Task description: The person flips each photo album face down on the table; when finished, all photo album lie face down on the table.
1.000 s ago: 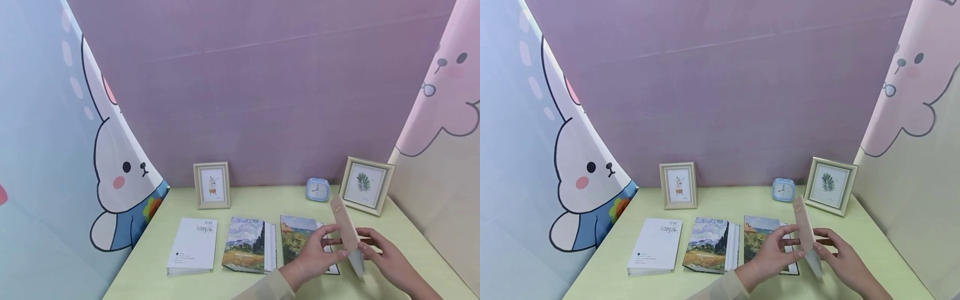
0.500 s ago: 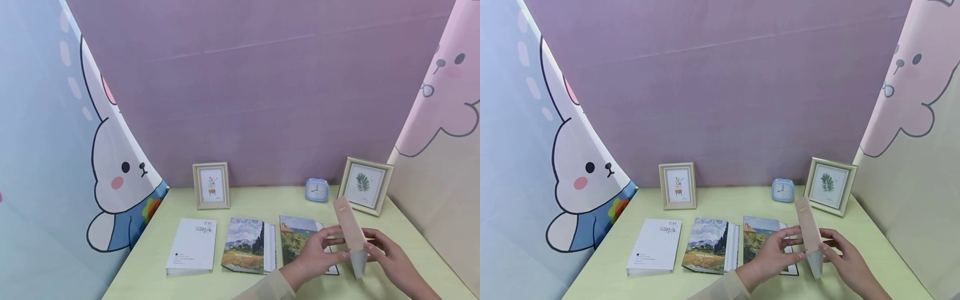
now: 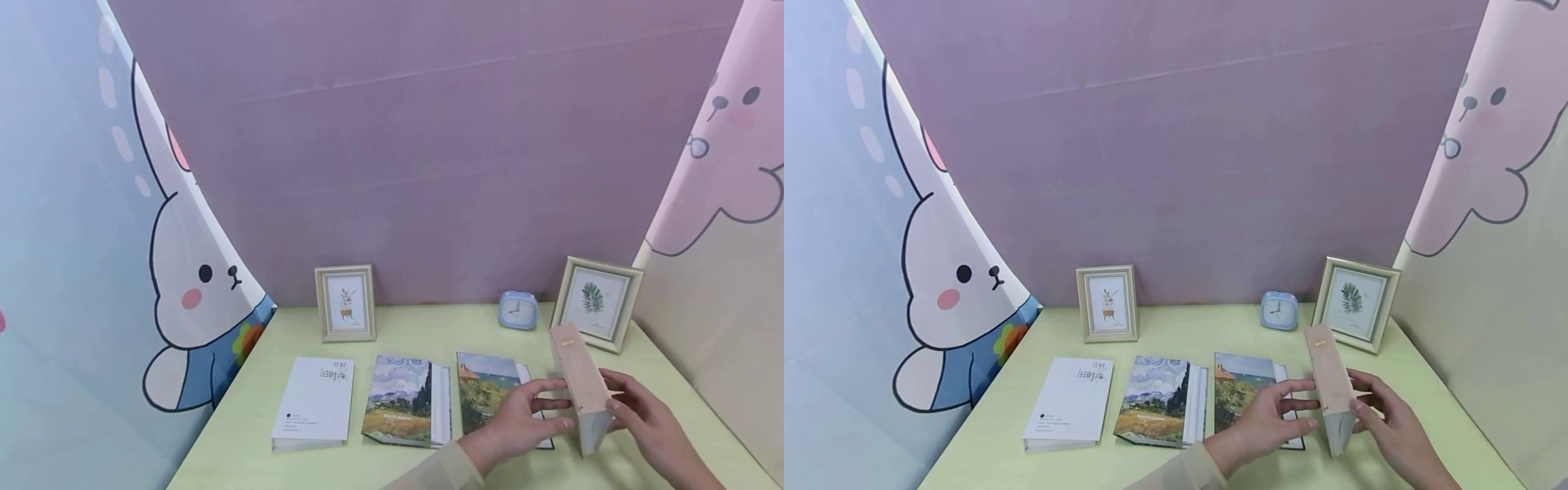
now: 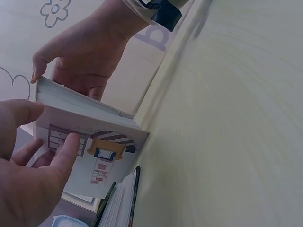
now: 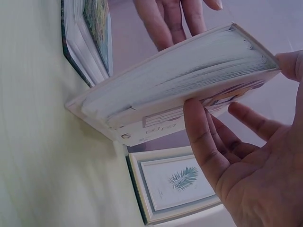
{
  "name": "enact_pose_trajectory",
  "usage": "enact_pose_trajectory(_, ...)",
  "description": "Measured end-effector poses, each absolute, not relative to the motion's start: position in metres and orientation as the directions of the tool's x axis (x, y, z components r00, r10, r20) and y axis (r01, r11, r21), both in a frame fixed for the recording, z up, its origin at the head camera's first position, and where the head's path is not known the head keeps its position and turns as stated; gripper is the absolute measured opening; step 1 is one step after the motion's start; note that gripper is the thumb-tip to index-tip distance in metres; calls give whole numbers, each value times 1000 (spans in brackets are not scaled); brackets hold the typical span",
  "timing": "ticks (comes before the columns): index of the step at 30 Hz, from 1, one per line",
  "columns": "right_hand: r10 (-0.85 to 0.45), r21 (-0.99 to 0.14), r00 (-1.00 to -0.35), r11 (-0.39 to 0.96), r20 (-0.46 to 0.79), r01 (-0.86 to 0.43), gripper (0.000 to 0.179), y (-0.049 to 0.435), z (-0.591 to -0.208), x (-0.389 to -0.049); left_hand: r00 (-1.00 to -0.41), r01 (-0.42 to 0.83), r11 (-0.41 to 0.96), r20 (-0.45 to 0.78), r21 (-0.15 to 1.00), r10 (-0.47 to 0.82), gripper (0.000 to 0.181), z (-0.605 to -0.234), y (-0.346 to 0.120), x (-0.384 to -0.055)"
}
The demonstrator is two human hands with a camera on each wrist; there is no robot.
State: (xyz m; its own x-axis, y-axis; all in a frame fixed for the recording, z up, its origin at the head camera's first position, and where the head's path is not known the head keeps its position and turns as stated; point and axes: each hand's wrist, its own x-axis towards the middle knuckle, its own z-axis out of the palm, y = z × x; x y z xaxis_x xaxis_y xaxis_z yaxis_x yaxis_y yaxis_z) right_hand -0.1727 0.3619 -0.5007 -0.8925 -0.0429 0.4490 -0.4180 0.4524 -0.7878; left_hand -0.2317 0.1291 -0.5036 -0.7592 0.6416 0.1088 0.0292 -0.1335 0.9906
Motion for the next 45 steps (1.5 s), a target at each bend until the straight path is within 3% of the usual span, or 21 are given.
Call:
enact_pose_trajectory(8,-53,-765,-877,465,478,-445,53,368,-502,-169,-725,67,-81,105,994,680,50,-506,131,-231)
enact_pose_trajectory(20,-48,-800,-895,428,444,-420,53,379,-504,-166,-650,154,-56,143,987,746,57,-513,135,-233)
enact_pose_trajectory(33,-82,-864,-913,299,400,-405,53,385,-507,-166,-657,74,-18,63,997,751,59,-514,136,-232)
enact_pose_trajectory(40,-23,-880,-930,315,367,-355,54,383,-507,-168,-635,1,-4,3,1000,772,59,-512,133,-233)
enact_pose_trajectory(45,0,-892,-932,291,362,-347,55,383,-510,-168,-644,15,21,-6,1000,765,59,-511,133,-232)
